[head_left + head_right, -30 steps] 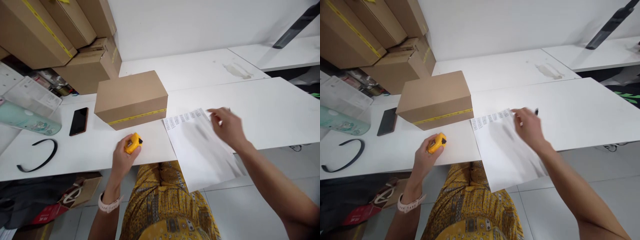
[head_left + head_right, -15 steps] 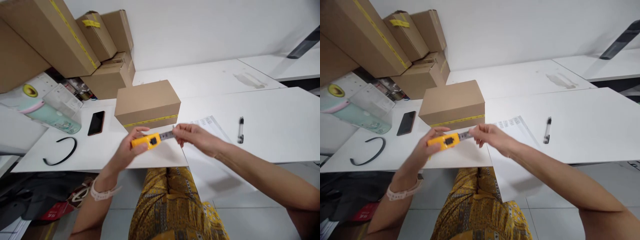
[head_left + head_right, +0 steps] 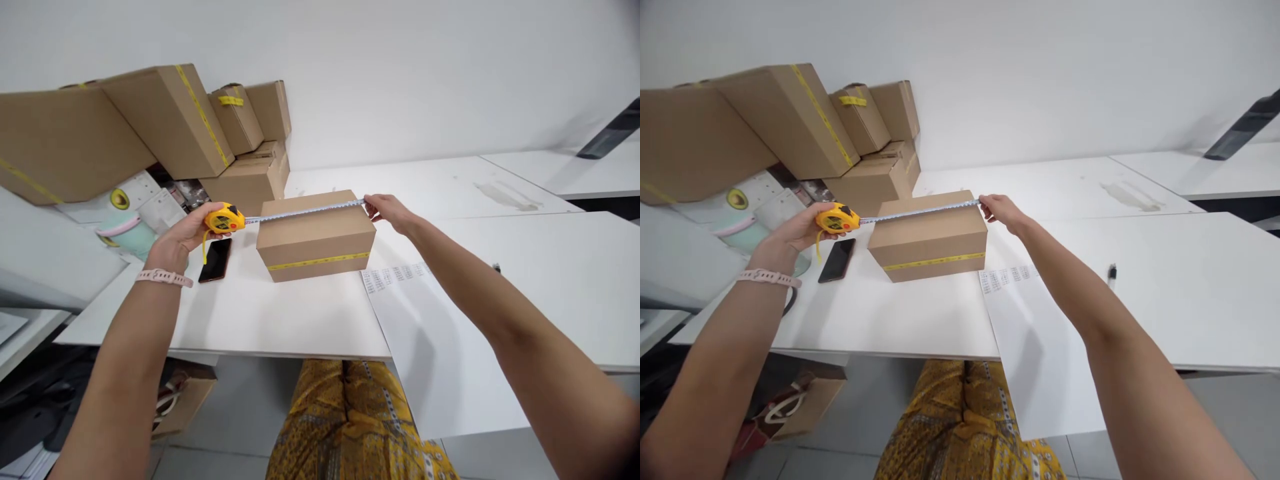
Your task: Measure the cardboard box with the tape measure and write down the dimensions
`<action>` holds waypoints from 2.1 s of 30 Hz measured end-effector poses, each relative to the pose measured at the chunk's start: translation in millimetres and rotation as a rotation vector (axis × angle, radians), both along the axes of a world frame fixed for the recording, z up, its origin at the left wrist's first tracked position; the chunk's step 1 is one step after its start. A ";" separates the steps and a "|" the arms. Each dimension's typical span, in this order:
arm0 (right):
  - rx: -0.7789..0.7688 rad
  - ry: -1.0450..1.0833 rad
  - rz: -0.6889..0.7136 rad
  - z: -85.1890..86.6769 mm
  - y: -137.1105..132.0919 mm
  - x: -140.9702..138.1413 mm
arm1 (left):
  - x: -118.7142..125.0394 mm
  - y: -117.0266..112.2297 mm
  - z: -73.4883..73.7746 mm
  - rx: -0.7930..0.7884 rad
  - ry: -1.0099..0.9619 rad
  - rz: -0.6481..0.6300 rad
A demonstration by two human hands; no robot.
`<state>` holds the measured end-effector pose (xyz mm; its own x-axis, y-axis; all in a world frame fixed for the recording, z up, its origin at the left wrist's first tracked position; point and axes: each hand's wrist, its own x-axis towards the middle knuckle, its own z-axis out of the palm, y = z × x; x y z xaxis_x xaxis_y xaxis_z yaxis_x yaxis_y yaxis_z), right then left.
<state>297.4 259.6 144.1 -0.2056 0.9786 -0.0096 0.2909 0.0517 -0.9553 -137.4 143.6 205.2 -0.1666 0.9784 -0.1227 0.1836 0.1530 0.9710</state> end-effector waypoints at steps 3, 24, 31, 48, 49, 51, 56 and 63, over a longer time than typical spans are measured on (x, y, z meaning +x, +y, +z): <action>0.040 -0.098 0.003 -4.2 -2.7 -6.0 | -9.3 3.0 -5.4 -0.042 -0.039 -0.018; -0.146 -0.280 0.062 -1.2 -10.6 -13.9 | -0.1 18.3 -20.0 -0.026 -0.089 -0.201; -0.125 -0.293 0.082 5.7 -18.4 -16.5 | 0.4 20.4 -19.1 -0.047 -0.084 -0.190; 0.085 -0.265 -0.123 43.7 -6.0 -24.4 | 38.3 -33.0 23.7 0.042 0.102 -0.307; 0.134 -0.199 -0.128 45.9 -4.3 -25.6 | 50.6 -48.6 21.0 0.011 0.084 -0.372; 0.221 -0.104 -0.088 48.4 -3.1 -32.2 | 84.1 -83.4 4.1 -0.097 -0.043 -0.561; 0.229 -0.201 0.181 48.9 1.7 -71.0 | 190.4 -144.0 -61.3 -0.153 -0.601 -0.561; 0.202 -0.322 0.170 46.3 48.9 -109.2 | 238.4 -109.1 -60.8 0.026 -0.718 -0.327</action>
